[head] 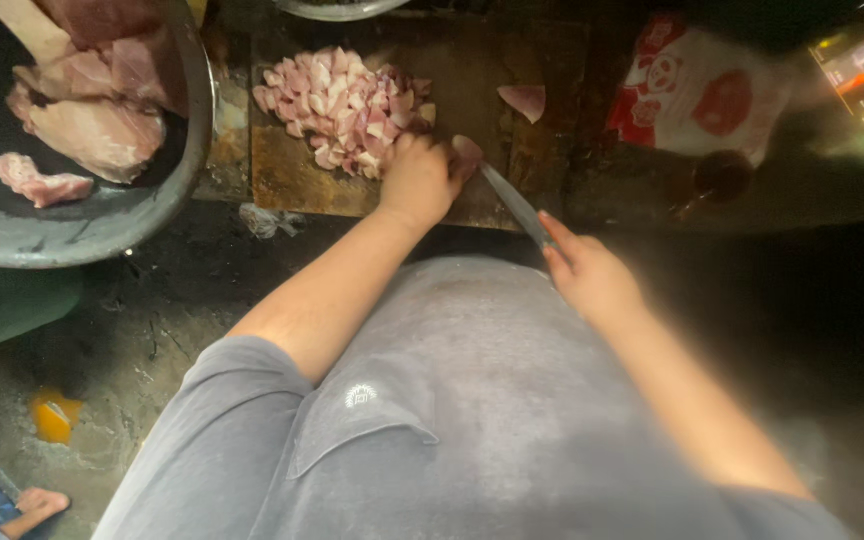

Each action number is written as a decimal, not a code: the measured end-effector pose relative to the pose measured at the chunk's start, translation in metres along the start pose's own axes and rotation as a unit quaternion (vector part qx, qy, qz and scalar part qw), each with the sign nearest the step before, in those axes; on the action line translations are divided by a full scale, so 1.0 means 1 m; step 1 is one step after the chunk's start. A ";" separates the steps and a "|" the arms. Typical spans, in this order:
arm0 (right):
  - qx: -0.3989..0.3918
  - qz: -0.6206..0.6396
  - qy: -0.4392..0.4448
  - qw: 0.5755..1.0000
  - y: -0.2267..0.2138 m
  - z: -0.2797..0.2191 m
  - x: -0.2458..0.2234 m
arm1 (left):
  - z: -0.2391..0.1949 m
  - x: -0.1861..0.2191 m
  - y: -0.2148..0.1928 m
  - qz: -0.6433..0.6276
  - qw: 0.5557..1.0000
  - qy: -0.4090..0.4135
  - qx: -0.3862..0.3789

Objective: The person is cutting pieces of raw meat into smaller slices on a wooden board using a knife.

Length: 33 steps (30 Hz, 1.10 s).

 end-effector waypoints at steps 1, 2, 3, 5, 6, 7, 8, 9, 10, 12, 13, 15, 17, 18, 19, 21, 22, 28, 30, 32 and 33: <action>0.019 0.003 -0.008 1.000 0.000 0.001 -0.001 | -0.001 0.003 0.002 -0.018 0.999 0.012 0.024; 0.014 0.003 -0.002 1.000 0.001 0.002 -0.003 | -0.001 0.003 0.005 -0.034 0.999 0.015 0.018; 0.008 0.003 0.004 1.000 0.002 0.004 -0.005 | -0.002 0.001 0.008 -0.050 0.999 0.018 0.013; 0.006 -0.005 0.007 1.000 -0.004 0.008 -0.010 | 0.003 -0.004 0.010 -0.059 0.998 0.021 0.007; 0.003 -0.015 0.006 1.000 -0.006 0.008 -0.013 | 0.001 -0.007 0.010 -0.054 0.998 0.016 0.004; 0.000 -0.024 0.004 1.000 -0.007 0.008 -0.017 | 0.001 -0.009 0.010 -0.049 0.999 0.010 0.000; -0.016 -0.018 0.015 1.000 -0.009 0.009 -0.019 | 0.000 -0.010 0.010 -0.044 0.999 0.014 -0.004; -0.033 -0.012 0.026 0.999 -0.010 0.009 -0.021 | 0.000 -0.010 0.010 -0.038 0.999 0.018 -0.008; -0.050 -0.007 0.036 0.998 -0.011 0.010 -0.022 | 0.000 -0.010 0.010 -0.033 0.999 0.021 -0.010; -0.079 0.041 0.063 0.994 -0.011 0.010 -0.024 | 0.000 -0.008 0.008 -0.027 0.999 0.032 0.003; -0.092 0.065 0.076 0.991 -0.011 0.012 -0.024 | 0.001 -0.007 0.007 -0.024 0.999 0.038 0.010; -0.040 0.124 -0.029 0.991 -0.012 0.026 -0.036 | 0.005 -0.009 0.007 -0.029 0.999 0.046 -0.008; -0.043 0.146 -0.037 0.988 -0.010 0.040 -0.041 | 0.002 -0.011 0.011 -0.039 0.998 0.049 -0.029; -0.065 0.137 0.003 0.988 -0.009 0.058 -0.046 | 0.004 -0.014 0.010 -0.043 0.997 0.053 -0.033; -0.087 0.127 0.042 0.987 -0.008 0.067 -0.049 | 0.005 -0.015 0.009 -0.047 0.997 0.057 -0.037; -0.067 0.109 -0.003 0.992 -0.011 0.072 -0.058 | 0.009 -0.016 0.009 -0.014 0.997 0.068 -0.035; -0.061 0.101 -0.019 0.993 -0.011 0.069 -0.058 | 0.005 -0.016 0.014 -0.002 0.997 0.071 -0.039; -0.128 0.023 0.098 0.987 -0.014 0.006 -0.014 | 0.013 -0.040 0.023 0.082 0.997 0.017 0.001; -0.141 -0.028 0.089 0.986 -0.011 -0.006 0.001 | 0.014 -0.035 0.021 0.069 0.998 0.014 -0.005; -0.095 -0.003 0.073 0.993 -0.005 -0.011 0.013 | 0.008 -0.022 0.020 0.033 0.999 0.008 -0.034; -0.072 0.009 0.063 0.995 -0.003 -0.013 0.017 | 0.007 -0.011 0.021 0.005 0.998 0.003 -0.056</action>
Point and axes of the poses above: each hand's wrist, its own z-axis towards the middle knuckle, its own y-axis out of the palm, x = y × z, the point moved 4 cm from there along z, towards the middle knuckle, and after that the axes turned 11 degrees about -x, right-handed, at the moved point
